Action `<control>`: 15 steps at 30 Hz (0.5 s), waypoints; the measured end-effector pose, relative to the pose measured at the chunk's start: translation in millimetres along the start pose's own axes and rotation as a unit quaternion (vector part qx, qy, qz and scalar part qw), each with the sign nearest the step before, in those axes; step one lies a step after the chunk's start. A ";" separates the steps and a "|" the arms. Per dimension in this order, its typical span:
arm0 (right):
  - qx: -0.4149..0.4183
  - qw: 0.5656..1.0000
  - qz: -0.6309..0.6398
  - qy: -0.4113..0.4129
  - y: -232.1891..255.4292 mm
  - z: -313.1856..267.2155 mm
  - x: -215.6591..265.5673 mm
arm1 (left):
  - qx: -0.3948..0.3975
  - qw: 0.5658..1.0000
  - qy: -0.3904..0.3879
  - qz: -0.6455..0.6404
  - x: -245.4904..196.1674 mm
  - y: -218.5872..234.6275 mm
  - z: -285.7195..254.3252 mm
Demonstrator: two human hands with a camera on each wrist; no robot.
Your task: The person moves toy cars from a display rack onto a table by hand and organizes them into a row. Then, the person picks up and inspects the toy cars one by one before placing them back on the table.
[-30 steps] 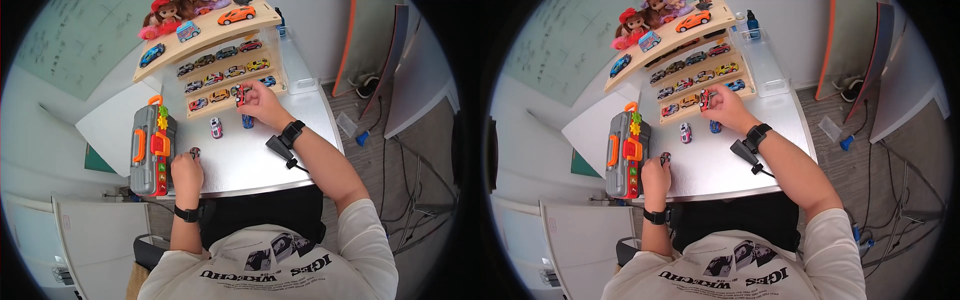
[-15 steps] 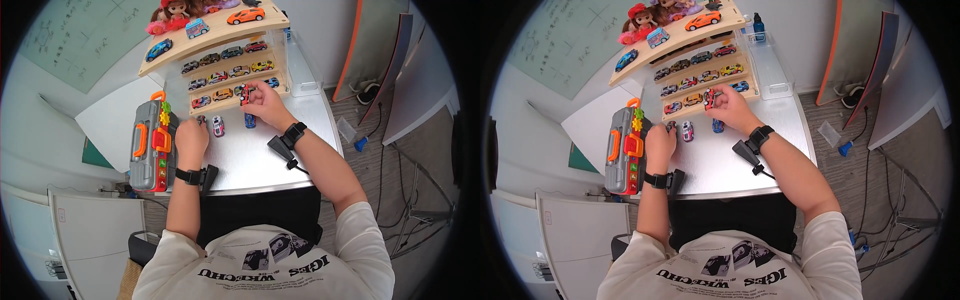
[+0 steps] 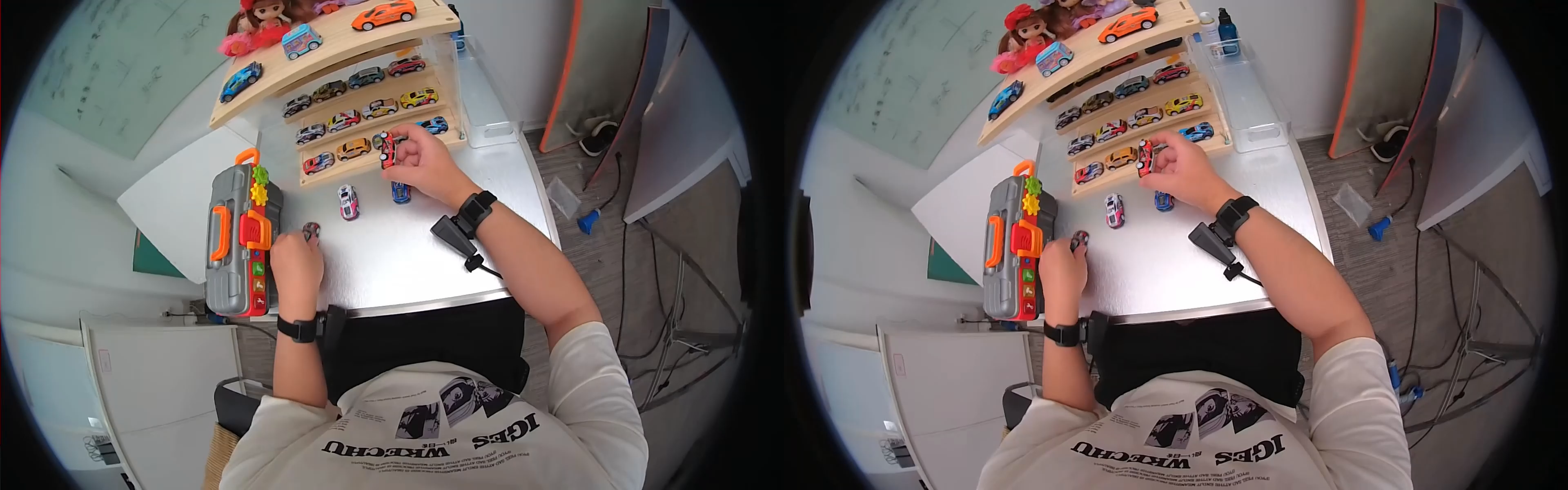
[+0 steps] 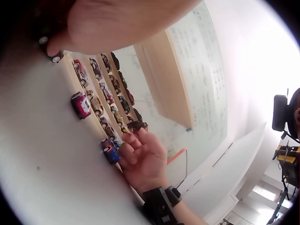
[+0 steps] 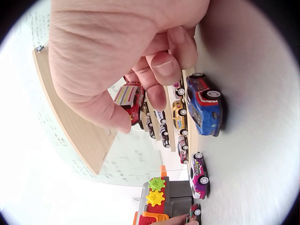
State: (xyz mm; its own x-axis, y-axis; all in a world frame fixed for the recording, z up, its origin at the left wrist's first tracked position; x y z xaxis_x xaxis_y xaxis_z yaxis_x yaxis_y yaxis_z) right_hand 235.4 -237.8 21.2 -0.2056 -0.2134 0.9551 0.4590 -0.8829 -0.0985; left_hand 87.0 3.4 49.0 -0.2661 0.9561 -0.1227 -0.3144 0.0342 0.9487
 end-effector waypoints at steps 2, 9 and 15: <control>0.002 1.000 -0.005 0.005 -2.0 0.3 2.4 | -0.001 1.000 -0.028 -0.006 -6.9 -6.3 18.5; 0.004 1.000 0.013 0.005 -0.3 -0.2 3.4 | -0.017 0.999 -0.037 -0.012 -29.6 -14.2 43.8; 0.002 1.000 -0.002 0.006 0.0 -1.0 1.0 | 0.006 1.000 -0.011 0.014 4.3 7.5 -16.1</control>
State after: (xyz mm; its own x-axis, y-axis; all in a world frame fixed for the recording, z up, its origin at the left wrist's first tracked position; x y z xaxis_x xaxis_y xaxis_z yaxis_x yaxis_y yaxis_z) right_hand 234.4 -238.5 21.8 -0.2185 -0.2151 0.9518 0.4613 -0.8823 -0.0934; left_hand 68.9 3.2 50.9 -0.2551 0.9627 -0.0902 -0.2966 0.0109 0.9550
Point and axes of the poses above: each hand's wrist, its own z-axis towards the middle knuckle, its own y-axis out of the back of the hand, x = y × z, the point moved 6 cm from there along z, towards the middle knuckle, and after that the axes turned 3 degrees about y, right-handed, at the moved point
